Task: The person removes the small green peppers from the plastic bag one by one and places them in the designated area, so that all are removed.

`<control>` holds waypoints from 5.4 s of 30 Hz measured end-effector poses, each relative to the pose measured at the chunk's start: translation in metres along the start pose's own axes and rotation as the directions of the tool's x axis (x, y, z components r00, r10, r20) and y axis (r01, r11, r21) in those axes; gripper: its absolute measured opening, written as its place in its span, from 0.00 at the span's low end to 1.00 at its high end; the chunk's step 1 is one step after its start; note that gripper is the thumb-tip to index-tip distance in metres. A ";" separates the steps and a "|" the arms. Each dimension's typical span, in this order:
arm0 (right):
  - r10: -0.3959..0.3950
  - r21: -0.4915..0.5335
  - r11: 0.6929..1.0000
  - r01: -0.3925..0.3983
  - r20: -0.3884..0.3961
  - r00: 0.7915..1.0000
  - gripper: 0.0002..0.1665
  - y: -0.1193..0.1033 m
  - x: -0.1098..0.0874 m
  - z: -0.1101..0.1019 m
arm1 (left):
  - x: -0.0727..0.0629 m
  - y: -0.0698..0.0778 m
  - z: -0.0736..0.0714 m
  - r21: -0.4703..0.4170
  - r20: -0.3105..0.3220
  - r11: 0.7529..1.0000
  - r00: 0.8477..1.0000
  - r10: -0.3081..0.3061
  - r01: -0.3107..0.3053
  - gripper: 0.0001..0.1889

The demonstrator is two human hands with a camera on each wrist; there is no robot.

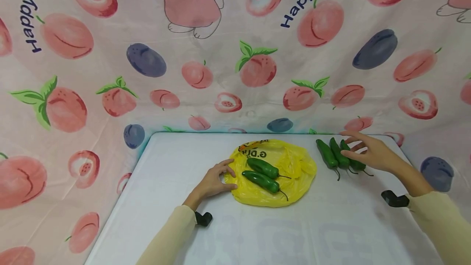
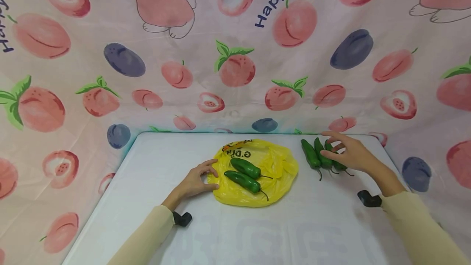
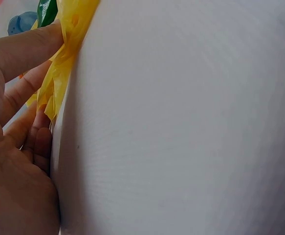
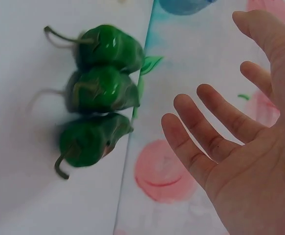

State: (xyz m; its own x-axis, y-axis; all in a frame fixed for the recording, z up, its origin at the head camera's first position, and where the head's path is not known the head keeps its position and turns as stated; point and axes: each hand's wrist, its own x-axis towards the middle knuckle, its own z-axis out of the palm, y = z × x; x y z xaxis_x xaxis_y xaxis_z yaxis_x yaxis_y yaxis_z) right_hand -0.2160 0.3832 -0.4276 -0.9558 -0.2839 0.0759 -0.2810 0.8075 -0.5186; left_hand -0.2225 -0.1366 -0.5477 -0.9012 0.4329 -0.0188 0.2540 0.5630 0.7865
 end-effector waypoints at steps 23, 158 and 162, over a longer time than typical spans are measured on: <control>-0.161 0.005 0.987 0.161 0.004 0.987 0.35 -0.039 0.025 0.013 | 0.000 -0.001 0.001 -0.004 -0.001 1.000 1.000 -0.004 0.004 0.15; -0.218 0.182 0.973 0.141 0.523 0.824 0.30 -0.129 0.107 0.151 | 0.000 0.002 -0.001 -0.022 0.005 1.000 1.000 -0.013 0.013 0.14; -0.233 0.183 0.970 0.160 0.516 0.824 0.30 -0.128 0.108 0.150 | -0.001 0.003 -0.002 -0.030 -0.001 1.000 1.000 0.002 -0.002 0.14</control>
State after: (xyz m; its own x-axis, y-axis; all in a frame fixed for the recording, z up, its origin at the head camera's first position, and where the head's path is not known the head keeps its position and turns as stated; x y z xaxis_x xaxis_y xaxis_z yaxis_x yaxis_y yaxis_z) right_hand -0.2699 0.1718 -0.4806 -0.6779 -0.6892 -0.2560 -0.4101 0.6434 -0.6464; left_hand -0.2217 -0.1367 -0.5444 -0.9010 0.4334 -0.0168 0.2450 0.5404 0.8050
